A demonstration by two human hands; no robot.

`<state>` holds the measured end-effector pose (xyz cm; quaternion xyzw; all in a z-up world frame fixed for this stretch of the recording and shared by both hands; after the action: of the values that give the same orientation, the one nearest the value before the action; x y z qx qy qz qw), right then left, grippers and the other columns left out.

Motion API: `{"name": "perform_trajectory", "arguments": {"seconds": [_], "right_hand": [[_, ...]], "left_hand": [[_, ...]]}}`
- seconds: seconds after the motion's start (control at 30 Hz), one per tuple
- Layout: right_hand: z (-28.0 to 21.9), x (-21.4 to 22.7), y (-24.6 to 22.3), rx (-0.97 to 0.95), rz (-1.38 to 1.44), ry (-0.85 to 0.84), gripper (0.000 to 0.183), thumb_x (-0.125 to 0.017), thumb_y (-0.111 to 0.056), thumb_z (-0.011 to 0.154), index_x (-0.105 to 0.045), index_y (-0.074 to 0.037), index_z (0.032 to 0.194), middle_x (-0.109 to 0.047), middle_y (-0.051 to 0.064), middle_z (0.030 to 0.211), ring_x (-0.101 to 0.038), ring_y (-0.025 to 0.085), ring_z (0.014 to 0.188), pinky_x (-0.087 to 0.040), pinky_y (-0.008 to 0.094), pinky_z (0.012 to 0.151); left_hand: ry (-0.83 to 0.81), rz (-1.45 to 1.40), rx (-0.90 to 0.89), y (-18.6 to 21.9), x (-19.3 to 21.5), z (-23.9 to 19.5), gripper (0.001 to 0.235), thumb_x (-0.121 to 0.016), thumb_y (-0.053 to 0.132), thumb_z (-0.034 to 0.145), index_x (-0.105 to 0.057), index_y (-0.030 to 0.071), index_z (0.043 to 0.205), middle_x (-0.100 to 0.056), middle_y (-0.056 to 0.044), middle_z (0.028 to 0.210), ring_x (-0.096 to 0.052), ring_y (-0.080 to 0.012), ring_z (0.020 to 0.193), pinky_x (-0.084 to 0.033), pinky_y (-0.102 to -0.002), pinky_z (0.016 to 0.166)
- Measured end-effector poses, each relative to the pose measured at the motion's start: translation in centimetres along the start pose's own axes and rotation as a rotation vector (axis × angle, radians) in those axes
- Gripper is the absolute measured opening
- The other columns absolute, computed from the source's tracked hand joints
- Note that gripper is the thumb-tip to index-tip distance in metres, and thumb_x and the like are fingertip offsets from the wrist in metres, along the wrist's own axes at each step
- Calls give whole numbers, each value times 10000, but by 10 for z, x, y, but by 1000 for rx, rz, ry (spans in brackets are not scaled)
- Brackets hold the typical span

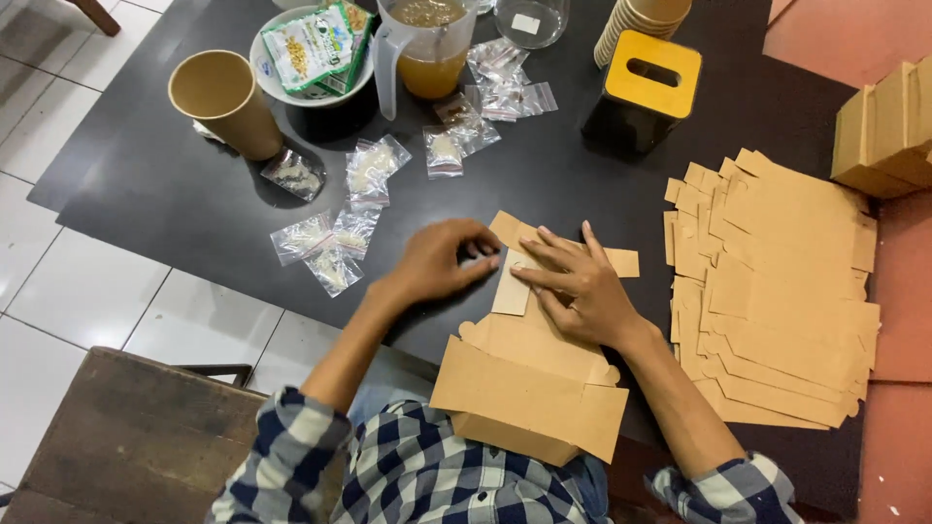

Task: The person folds flat cardboard box blanks into three-dimensional boxes by hand. They repeatedly pick up a blank, fold the side flaps, tuck tabs into slots, and press the seams to form a finished box, then place it aside.

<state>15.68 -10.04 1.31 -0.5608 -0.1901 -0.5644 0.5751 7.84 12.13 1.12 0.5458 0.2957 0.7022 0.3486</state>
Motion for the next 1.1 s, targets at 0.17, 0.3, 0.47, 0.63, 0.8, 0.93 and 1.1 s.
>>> {"name": "perform_trajectory", "arguments": {"seconds": [0.17, 0.3, 0.47, 0.63, 0.8, 0.93, 1.1], "right_hand": [[-3, -2, 4, -3, 13, 57, 233, -688, -169, 864, -793, -283, 1038, -695, 13, 1333, -550, 273, 1353, -242, 586, 1185], [-7, -3, 9, -39, 39, 120, 132, -747, -217, 866, -799, -271, 975, -744, -17, 1232, -599, 244, 1303, -370, 490, 1153], [-4, 1, 4, -47, 58, 139, 92, -765, -201, 855, -793, -239, 933, -760, -3, 1189, -617, 263, 1282, -398, 469, 1123], [-4, 2, 3, -49, 46, 141, 86, -771, -204, 854, -793, -244, 927, -762, -10, 1184, -623, 257, 1277, -403, 457, 1121], [-3, 3, 1, -34, 49, 138, 70, -773, -181, 856, -790, -209, 918, -764, 18, 1171, -630, 276, 1266, -397, 464, 1121], [1, 4, 4, -35, 43, 161, 53, -788, -190, 849, -791, -208, 899, -766, 15, 1164, -635, 266, 1261, -398, 463, 1118], [-2, 2, 0, -18, 48, 155, 58, -782, -187, 853, -781, -208, 906, -759, 23, 1186, -630, 272, 1263, -401, 460, 1112]], "left_hand": [[-159, 143, 158, 2, 2, 38, 230, -806, 333, 712, -726, 163, 844, -708, -11, 650, -712, -299, 657, -568, -430, 683], [-241, 267, 210, -2, -3, 52, 343, -852, 450, 642, -700, 166, 758, -684, -10, 594, -726, -349, 707, -571, -456, 718], [-371, 305, 220, 4, 0, 50, 436, -897, 419, 596, -670, 175, 876, -703, 10, 659, -731, -307, 753, -574, -439, 737], [-419, 260, 204, 13, 2, 37, 692, -963, 400, 546, -623, 122, 1081, -704, -59, 839, -719, -359, 878, -553, -511, 807], [-462, 268, 162, 11, -1, 30, 975, -995, 527, 448, -506, 116, 1185, -655, -73, 929, -703, -406, 899, -538, -538, 805], [-462, 302, 104, 12, 0, 34, 1056, -997, 561, 399, -478, 107, 1198, -633, -96, 997, -687, -428, 950, -531, -564, 814], [-462, 285, 117, 9, -1, 32, 1049, -999, 552, 416, -472, 115, 1211, -619, -83, 1015, -685, -422, 962, -531, -569, 833]]}}
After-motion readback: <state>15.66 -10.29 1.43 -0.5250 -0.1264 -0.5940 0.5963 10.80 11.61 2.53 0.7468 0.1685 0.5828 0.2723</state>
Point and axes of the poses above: each hand's wrist, its own z-axis towards the middle knuckle, its own x-axis out of the back of the hand, y = z × x, the point moved 2 cm from there along z, towards the middle knuckle
